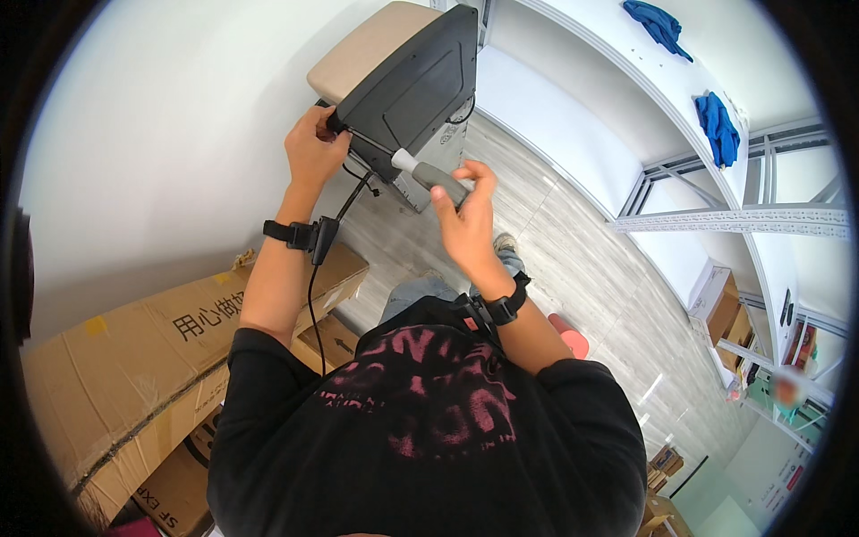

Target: The person uses a screwdriver to secure screws into a black electronic device mounted on a white shelf. They then wipe the device with a blue cloth and continue tightening screws.

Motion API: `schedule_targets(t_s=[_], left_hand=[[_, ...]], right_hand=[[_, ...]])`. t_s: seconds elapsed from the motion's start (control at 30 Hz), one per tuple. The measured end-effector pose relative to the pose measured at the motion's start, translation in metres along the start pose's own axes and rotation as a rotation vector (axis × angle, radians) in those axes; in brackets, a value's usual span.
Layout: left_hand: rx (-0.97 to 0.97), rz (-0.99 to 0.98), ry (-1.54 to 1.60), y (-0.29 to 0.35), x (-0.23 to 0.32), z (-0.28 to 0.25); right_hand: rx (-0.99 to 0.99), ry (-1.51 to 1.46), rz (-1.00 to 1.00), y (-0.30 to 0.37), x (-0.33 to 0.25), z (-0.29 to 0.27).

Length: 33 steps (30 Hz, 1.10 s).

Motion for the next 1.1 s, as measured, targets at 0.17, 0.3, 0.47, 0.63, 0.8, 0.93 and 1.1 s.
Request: schedule_targets(t_s=[0.17,0.3,0.47,0.63,0.8,0.93,1.1], left_hand=[[-0.02,-0.029,-0.018,0.0,0.0,0.001],[-0.001,-0.026,-0.035,0.002,-0.001,0.0],[-0.02,-0.006,-0.08,0.0,0.004,0.0],[-0.026,-0.012,-0.076,0.002,0.008,0.002],[-0.018,0.006,-0.091,0.002,0.005,0.001],[-0.003,0.005,-0.006,0.0,-0.001,0.002],[-0.037,-0.007,-0.026,0.0,0.008,0.004]], right_hand=[[0.02,-0.176,-0.083,0.002,0.001,0.0],[-0.164,-0.095,0.23,-0.003,0.001,0.004],[-0.014,-0.213,0.006,-0.005,-0.005,0.003],[-0.014,-0.145,-0.016,-0.006,-0.007,-0.002],[-0.233,-0.1,0.298,-0.01,-0.002,0.005],[-0.015,-0.253,0.117,-0.011,-0.002,-0.005],[-0.077,-0.286,-0.003,-0.008,-0.002,-0.001]])
Point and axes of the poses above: each hand's wrist, its own y-axis away from the middle knuckle, its own z-axis out of the palm, x = y × z, the point moved 9 cm from there along -y, towards the middle knuckle, and after that the axes turned 14 degrees about y, right-handed, at the moved point
